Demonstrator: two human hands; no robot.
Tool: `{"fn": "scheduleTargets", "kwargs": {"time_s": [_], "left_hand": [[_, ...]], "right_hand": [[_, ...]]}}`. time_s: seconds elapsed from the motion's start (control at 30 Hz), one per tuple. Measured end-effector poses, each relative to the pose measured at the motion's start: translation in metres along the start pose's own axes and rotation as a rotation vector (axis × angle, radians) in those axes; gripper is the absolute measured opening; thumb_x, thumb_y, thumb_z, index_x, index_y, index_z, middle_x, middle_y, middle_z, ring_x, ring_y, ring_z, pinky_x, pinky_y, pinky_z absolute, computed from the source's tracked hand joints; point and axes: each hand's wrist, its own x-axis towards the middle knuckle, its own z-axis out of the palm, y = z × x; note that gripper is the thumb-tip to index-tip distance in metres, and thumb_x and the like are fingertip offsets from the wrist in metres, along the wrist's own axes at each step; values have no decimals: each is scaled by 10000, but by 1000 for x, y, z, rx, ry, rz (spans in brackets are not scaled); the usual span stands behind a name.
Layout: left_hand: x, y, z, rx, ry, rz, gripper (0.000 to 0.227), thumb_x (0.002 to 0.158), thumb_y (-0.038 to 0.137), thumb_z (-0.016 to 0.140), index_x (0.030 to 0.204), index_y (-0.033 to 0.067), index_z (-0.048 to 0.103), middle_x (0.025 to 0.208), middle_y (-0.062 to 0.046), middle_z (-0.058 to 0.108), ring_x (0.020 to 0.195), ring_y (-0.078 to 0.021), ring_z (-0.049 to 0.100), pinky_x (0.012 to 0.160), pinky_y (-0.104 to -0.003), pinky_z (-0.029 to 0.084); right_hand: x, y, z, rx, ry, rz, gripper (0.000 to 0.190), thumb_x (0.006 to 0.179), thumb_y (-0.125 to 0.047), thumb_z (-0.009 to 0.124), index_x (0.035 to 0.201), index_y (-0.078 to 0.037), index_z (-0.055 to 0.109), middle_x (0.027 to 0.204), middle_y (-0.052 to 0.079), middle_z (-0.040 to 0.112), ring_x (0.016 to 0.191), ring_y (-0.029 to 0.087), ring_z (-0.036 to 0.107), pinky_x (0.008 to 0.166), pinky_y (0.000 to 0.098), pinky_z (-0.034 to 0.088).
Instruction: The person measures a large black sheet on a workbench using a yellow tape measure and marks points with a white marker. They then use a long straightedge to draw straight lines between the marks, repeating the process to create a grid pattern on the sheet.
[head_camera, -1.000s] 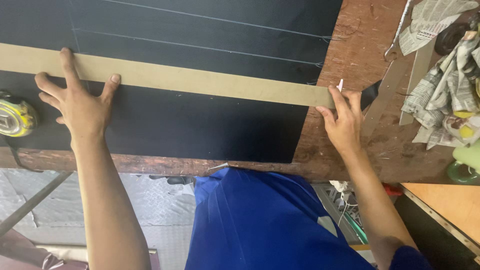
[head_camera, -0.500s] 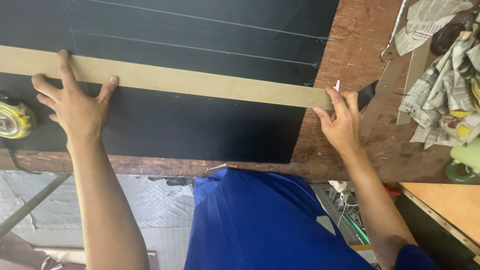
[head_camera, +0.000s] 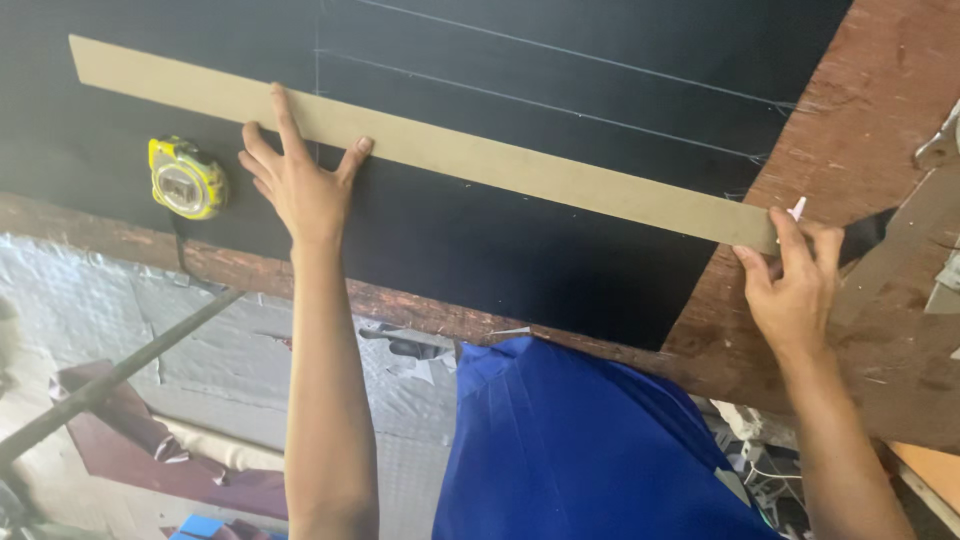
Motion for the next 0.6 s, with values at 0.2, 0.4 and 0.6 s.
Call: {"fn": "scheduleTargets", "kwargs": {"time_s": [0.2, 0.4, 0.6], "left_hand": [[-8, -13, 31, -89, 127, 7, 890, 977, 644, 790, 1655, 241, 376, 1707, -220, 162, 1549, -563, 92, 1235, -707, 160], [-9, -29, 42, -54, 159, 25, 892, 979, 669, 706, 1679, 243, 354, 1742, -186, 141, 1576, -547, 79, 1265, -696, 122], [-9, -20, 36, -86, 126, -1, 906, 993, 700, 731, 1688, 248, 365, 1755, -184, 138, 1588, -533, 61, 1283, -687, 107]], "right_hand": [[-4, 1, -1, 37, -17, 41, 491, 991, -168, 860, 1413, -20, 658, 1263, 154, 554, 940, 237, 635, 770, 335, 556], [1, 1, 2, -77, 36, -93, 491, 977, -186, 868, 1393, -25, 661, 1238, 141, 553, 1083, 280, 637, 894, 378, 560], [17, -13, -13, 113, 26, 29, 428, 985, -143, 803, 1377, -15, 686, 1204, 154, 570, 993, 253, 602, 780, 353, 527]]}}
